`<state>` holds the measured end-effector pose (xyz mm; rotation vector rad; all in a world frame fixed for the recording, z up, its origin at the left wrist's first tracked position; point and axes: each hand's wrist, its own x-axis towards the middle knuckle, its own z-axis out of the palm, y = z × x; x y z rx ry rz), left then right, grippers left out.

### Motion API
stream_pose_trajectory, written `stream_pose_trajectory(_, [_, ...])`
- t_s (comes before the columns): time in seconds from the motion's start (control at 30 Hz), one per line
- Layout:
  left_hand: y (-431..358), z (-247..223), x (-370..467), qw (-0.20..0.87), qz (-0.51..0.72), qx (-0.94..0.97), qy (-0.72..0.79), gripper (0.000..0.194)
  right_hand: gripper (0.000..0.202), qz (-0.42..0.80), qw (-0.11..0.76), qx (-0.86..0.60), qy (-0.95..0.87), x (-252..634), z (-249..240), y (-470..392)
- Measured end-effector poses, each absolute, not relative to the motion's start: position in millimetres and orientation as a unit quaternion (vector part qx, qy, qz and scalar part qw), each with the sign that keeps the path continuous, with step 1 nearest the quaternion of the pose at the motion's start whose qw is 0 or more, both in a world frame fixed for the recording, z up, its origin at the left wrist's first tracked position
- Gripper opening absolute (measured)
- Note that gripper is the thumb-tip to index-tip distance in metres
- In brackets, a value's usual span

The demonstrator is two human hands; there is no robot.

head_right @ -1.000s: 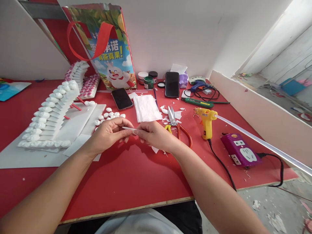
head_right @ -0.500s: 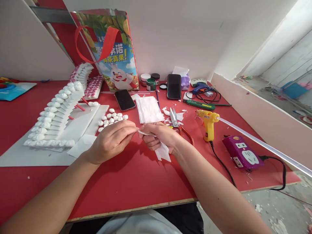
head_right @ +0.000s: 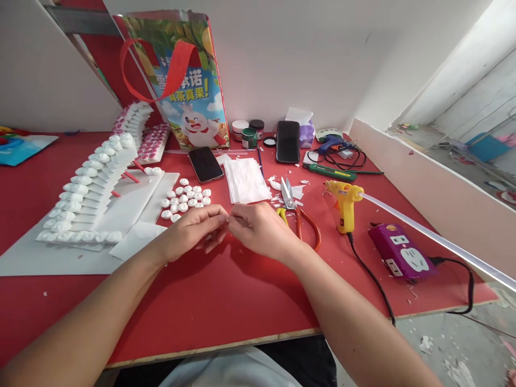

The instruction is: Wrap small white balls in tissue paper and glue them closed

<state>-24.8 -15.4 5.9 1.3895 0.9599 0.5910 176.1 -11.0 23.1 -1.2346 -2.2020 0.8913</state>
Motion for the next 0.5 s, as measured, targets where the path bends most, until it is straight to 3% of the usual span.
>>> stream_pose_trajectory(0.37, [-19.2,-2.3,-15.9,0.202,0.166,0.854,0.450,0.018,0.029,0.290,0.148,-0.534,-0.780,166.2,21.6,-13.7])
stream_pose_trajectory(0.5, [-20.7,-4.8,-11.7,0.137,0.167,0.860,0.462,0.018,0.032,0.271,0.144,-0.560,-0.770,160.9,22.4,-17.0])
